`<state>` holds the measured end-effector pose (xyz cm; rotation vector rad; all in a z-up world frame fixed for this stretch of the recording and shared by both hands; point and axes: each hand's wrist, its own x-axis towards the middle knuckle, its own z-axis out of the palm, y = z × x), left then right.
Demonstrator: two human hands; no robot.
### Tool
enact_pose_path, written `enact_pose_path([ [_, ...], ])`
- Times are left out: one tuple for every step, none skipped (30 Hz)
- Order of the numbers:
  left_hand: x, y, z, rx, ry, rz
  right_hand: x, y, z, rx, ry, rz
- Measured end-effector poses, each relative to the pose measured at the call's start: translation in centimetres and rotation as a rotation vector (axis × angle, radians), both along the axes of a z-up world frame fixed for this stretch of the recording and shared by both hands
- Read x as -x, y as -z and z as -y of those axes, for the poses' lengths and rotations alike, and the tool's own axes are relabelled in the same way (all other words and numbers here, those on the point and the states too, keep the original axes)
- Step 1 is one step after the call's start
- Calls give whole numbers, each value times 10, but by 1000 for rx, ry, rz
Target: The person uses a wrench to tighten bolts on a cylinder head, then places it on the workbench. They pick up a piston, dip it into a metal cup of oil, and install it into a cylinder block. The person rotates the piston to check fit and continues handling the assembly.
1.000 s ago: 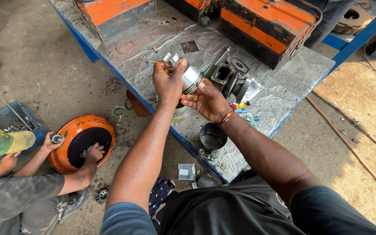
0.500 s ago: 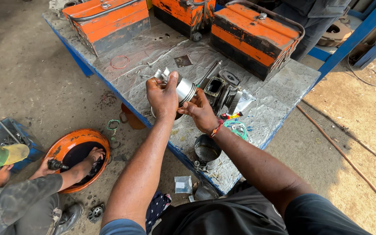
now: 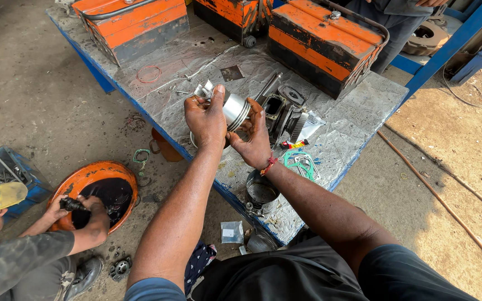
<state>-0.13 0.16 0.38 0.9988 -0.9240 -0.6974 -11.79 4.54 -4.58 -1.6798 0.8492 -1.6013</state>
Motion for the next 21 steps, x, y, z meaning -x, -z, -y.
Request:
enact_pose_path([
  [0,-1,0,15,10,-24,0,-1,0,7,7,0],
  [1,-1,0,29,18,-49,0,-1,0,12,11,-1],
  [0,-2,0,42,26,-73,0,-1,-1,16,15,-2],
  [-1,-2,0,16,26,-52,0,-1,-1,24,44,-44],
  [-2,-2,0,-11,25,-30,0,-1,0,31,74,-87],
  [-2,-3,1,-36,25,-10,1,-2,0,40,103,-131],
  [-2,-3,4,-41,37,-53,2,-3,2,65,144,-161],
  [-1,-4,6,-47,49,-100,4,-3,2,89,185,-193],
  [0,-4,7,-52,61,-147,5,-3,2,113,225,-225],
  [1,-3,9,-66,73,-195,6,-2,1,130,245,-253],
  [2,-2,11,-79,85,-243,8,-2,2,146,265,-281],
  [2,-3,13,-88,97,-289,9,-3,3,167,286,-306],
  [2,-3,14,-96,92,-314,11,-4,5,243,318,-354],
  [2,-3,16,-104,89,-338,13,-5,7,320,352,-401],
  [3,-3,17,-111,86,-363,15,-6,9,398,386,-448],
  [4,-3,17,-130,79,-368,17,-7,10,461,408,-477],
  [5,-4,18,-149,72,-374,20,-7,12,524,429,-506],
  [5,-4,18,-168,64,-380,21,-8,13,588,449,-534],
  [6,-4,18,-184,53,-369,23,-8,14,593,456,-549],
  [6,-5,18,-199,44,-356,24,-9,14,600,466,-562],
  [5,-4,17,-214,35,-343,24,-10,15,606,477,-575],
])
